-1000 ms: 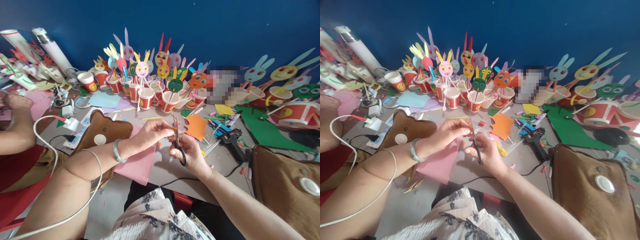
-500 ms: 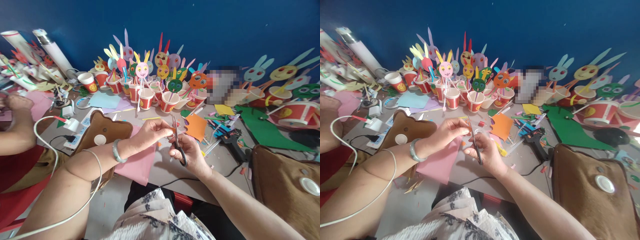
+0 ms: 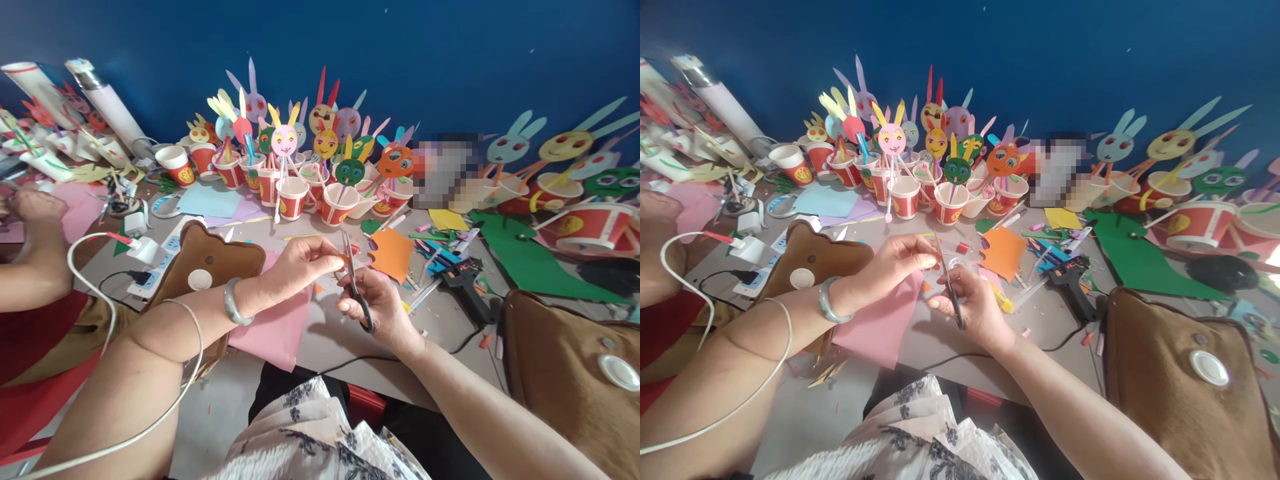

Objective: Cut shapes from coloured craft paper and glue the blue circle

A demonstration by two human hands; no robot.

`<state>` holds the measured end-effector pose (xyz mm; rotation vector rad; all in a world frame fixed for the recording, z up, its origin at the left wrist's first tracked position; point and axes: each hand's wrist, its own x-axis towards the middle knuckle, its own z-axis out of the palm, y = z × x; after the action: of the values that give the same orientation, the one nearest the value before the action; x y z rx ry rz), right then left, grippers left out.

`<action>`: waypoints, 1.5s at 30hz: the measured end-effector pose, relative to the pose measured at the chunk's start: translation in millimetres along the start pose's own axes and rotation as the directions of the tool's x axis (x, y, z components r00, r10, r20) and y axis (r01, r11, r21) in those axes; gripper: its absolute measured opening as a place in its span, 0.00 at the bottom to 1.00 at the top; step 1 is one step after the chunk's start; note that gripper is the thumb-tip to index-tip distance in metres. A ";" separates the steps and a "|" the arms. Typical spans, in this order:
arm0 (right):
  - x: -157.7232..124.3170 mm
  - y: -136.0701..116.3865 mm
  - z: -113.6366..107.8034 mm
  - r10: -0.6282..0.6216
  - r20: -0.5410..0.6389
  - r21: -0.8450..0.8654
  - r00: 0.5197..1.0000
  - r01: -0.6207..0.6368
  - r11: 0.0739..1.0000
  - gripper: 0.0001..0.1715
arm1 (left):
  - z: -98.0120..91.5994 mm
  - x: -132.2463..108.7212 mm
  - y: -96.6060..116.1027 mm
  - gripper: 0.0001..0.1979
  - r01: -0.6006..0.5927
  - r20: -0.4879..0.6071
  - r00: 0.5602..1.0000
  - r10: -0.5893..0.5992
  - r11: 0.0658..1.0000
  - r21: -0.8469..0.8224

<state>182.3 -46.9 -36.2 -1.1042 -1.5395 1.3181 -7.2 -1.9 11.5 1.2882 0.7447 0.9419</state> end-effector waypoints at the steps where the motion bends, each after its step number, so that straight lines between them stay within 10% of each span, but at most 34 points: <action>1: 0.1 -0.6 0.0 0.004 0.000 0.004 1.000 -0.004 1.000 0.30 | -0.4 0.2 -0.5 0.05 -0.001 -0.002 1.000 0.001 1.000 0.005; 45: -1.1 4.0 -1.4 -0.001 0.016 0.011 1.000 0.001 1.000 0.29 | 0.9 -0.4 3.0 0.05 -0.025 0.033 0.999 0.023 0.999 0.038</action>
<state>184.4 -47.3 -40.0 -1.0879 -1.5423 1.3365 -7.0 -2.6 14.6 1.3456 0.7260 0.9275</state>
